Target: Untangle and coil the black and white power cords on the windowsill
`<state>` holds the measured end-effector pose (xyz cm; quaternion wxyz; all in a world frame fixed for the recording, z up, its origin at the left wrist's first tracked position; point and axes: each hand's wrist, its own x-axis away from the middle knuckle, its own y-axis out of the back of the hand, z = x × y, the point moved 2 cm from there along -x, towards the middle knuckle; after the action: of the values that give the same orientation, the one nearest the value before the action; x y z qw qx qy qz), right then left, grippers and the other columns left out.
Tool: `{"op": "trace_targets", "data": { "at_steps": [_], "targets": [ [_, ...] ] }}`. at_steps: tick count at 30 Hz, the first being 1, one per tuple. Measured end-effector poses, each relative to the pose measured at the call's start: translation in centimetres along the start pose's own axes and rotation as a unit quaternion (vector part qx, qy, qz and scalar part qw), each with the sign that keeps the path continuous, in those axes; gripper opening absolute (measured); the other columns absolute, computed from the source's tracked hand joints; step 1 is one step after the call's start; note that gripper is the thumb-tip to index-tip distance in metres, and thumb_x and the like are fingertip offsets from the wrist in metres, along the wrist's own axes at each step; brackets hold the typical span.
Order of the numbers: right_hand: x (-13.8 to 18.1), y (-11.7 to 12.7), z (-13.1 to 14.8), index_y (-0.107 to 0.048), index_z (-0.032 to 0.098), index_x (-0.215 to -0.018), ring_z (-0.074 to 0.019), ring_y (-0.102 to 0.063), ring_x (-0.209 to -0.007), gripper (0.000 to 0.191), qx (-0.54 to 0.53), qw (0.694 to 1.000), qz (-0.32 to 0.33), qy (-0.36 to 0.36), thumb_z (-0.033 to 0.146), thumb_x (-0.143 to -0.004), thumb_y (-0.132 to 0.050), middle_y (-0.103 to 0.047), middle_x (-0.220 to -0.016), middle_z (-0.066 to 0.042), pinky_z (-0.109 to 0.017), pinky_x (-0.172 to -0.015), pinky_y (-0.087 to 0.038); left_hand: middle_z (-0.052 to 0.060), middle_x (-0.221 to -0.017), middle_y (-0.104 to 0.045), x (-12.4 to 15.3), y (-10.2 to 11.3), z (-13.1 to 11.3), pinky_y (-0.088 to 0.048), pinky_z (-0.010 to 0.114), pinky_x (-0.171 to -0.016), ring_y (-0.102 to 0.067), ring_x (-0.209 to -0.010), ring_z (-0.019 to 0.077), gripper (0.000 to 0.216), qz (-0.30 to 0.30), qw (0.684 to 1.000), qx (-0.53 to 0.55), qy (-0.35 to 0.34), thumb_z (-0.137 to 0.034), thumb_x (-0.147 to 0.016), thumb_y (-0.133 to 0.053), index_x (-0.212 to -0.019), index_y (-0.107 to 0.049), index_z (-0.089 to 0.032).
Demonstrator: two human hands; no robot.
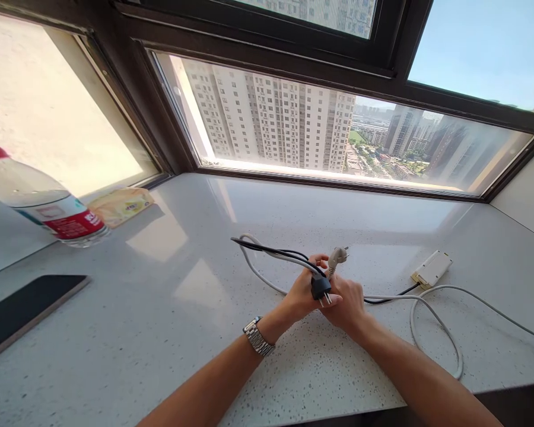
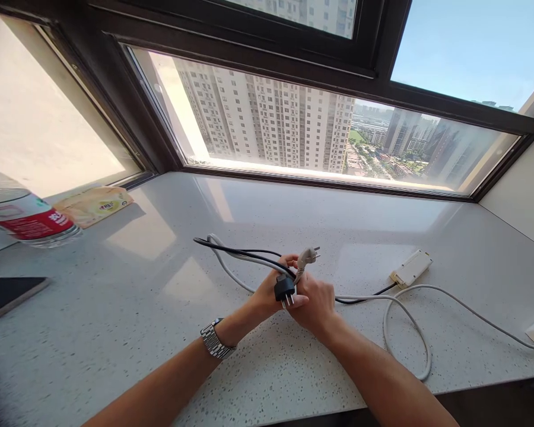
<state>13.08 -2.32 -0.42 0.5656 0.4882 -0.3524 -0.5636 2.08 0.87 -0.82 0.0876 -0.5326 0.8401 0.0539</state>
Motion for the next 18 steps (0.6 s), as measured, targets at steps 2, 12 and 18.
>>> {"op": "trace_targets", "data": {
  "at_steps": [2,12,18],
  "targets": [
    [0.0,0.0,-0.1,-0.062,0.022,-0.103,-0.0177,-0.061,-0.066,0.025,-0.001,1.000,0.004,0.008,0.031,-0.083,-0.050,-0.069,-0.084,-0.005,-0.028,-0.050,-0.019,0.001,-0.100,-0.047,0.2,-0.1,0.1,-0.041,0.023,-0.064,-0.049,-0.072,0.0107,0.078,0.008,1.000,0.014,0.011,-0.023,-0.048,-0.083,-0.114,-0.044,-0.024],
    [-0.7,-0.6,-1.5,-0.069,0.019,-0.089,-0.0184,-0.059,-0.065,0.037,-0.040,0.999,-0.031,-0.017,0.038,-0.093,-0.038,-0.069,-0.077,-0.008,-0.026,-0.055,-0.026,-0.001,-0.067,-0.056,0.2,2.8,-4.4,-0.047,0.034,-0.079,-0.060,-0.078,0.0180,0.044,-0.204,0.934,0.286,-0.067,-0.061,-0.071,-0.066,-0.081,-0.050,-0.021],
    [-0.6,-1.4,-2.3,-0.066,0.021,-0.102,-0.0195,-0.061,-0.079,0.035,-0.298,0.950,-0.096,0.015,0.041,-0.090,-0.040,-0.069,-0.087,-0.005,-0.028,-0.068,-0.040,-0.009,-0.046,-0.035,0.2,3.6,-4.8,-0.046,0.027,-0.062,-0.042,-0.046,0.0091,0.045,-0.202,0.929,0.305,-0.051,-0.061,-0.077,-0.060,-0.071,-0.041,-0.021]
  ]
}}
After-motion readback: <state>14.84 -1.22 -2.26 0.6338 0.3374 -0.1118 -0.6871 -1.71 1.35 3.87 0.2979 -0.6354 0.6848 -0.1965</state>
